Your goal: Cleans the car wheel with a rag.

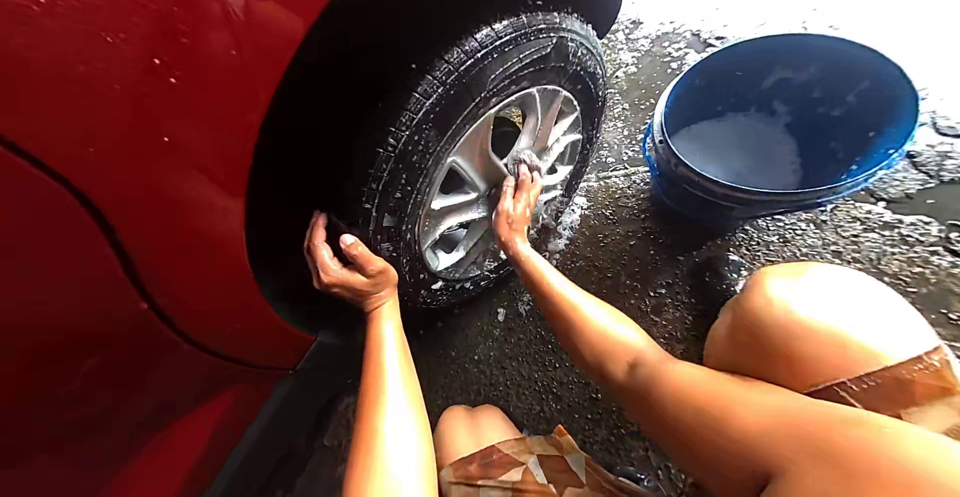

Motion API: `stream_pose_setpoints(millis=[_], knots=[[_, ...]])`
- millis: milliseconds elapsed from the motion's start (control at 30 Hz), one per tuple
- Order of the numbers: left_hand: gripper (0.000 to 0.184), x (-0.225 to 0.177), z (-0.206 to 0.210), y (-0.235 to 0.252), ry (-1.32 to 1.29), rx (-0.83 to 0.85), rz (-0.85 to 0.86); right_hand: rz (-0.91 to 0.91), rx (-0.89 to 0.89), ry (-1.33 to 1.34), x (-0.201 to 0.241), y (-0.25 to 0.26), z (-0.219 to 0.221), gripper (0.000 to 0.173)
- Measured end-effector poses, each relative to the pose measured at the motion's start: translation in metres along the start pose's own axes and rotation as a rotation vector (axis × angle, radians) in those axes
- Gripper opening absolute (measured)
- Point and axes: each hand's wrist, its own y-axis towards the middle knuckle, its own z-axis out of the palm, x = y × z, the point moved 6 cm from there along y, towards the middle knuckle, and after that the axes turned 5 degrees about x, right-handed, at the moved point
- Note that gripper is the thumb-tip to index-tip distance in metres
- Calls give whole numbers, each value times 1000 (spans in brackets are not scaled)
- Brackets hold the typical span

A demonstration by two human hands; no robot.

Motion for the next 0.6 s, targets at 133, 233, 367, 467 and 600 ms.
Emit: stream_pose_setpoints(millis=[133, 233, 367, 467, 600], knots=[[53, -1, -2, 1, -17, 5, 14, -68, 92, 186, 69, -37, 7, 55], [50, -2, 1, 2, -20, 17, 5, -408, 141, 235, 125, -39, 15, 61], [51, -4, -1, 3, 2, -1, -13, -526, 173, -4, 42, -53, 43, 59], [50, -1, -1, 2, -9, -13, -6, -367, 200, -86, 24, -70, 44, 53], [50, -1, 1, 0, -32, -8, -18, -612, 209, -126, 95, -44, 25, 67]])
